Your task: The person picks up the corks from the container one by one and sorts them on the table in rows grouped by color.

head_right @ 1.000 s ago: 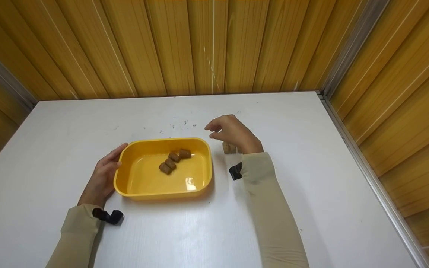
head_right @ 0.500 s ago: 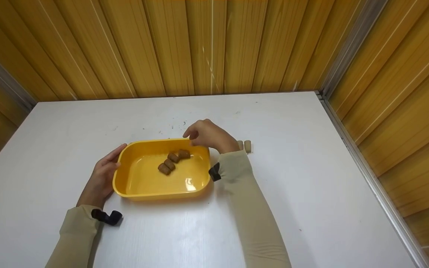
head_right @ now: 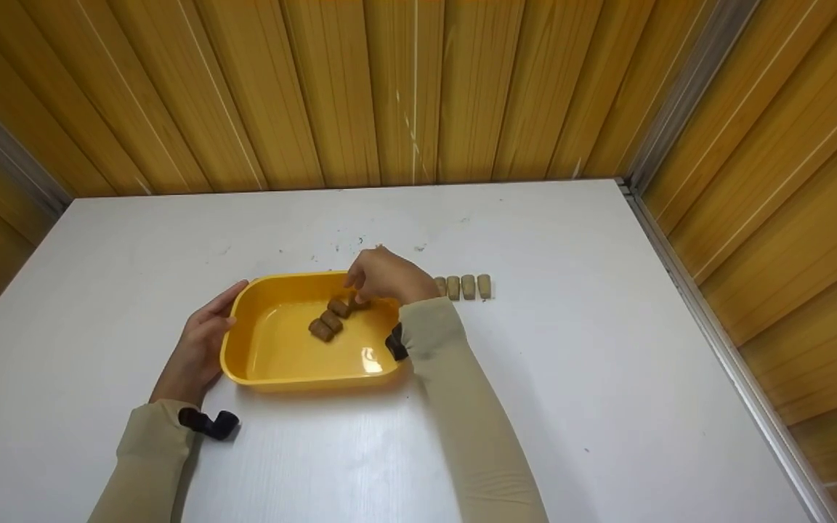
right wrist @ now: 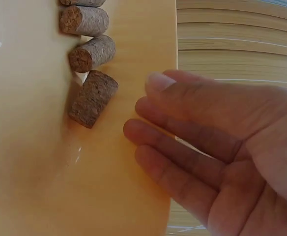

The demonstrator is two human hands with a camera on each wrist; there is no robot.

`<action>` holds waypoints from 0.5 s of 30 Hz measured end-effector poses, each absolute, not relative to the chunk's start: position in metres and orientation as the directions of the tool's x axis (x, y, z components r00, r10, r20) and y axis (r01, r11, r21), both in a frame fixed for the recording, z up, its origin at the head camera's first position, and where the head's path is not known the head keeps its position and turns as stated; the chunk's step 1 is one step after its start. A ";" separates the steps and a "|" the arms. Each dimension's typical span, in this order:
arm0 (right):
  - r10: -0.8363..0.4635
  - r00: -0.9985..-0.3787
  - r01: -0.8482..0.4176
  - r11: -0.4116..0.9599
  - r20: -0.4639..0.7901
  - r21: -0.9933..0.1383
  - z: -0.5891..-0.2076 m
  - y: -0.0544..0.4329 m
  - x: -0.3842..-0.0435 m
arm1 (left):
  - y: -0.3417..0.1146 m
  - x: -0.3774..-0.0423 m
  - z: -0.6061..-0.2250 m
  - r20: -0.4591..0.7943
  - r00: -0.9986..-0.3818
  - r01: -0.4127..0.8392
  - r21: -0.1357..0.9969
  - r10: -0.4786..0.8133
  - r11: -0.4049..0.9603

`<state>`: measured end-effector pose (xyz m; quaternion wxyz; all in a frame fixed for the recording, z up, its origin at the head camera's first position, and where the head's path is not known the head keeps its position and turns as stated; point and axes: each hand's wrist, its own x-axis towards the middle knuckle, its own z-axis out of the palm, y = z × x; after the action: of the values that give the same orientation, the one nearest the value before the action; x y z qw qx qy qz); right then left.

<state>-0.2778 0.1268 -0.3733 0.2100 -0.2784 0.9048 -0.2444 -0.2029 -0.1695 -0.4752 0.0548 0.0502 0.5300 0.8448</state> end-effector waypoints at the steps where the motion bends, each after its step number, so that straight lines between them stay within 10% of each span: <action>1: -0.604 -0.756 -0.398 0.729 -0.251 -0.557 -0.374 0.126 -0.278 | -0.170 -0.203 -0.475 0.029 -0.988 -0.040 0.898 0.150 -0.439; 15: -0.543 -0.763 -0.350 0.802 -0.349 -0.484 -0.378 0.116 -0.273 | -0.170 -0.203 -0.476 0.040 -0.984 -0.038 0.903 0.173 -0.427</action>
<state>-0.2731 0.1159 -0.3783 0.2433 -0.2433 0.9176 -0.1992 -0.2028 -0.1700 -0.4756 0.0627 0.0635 0.5316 0.8423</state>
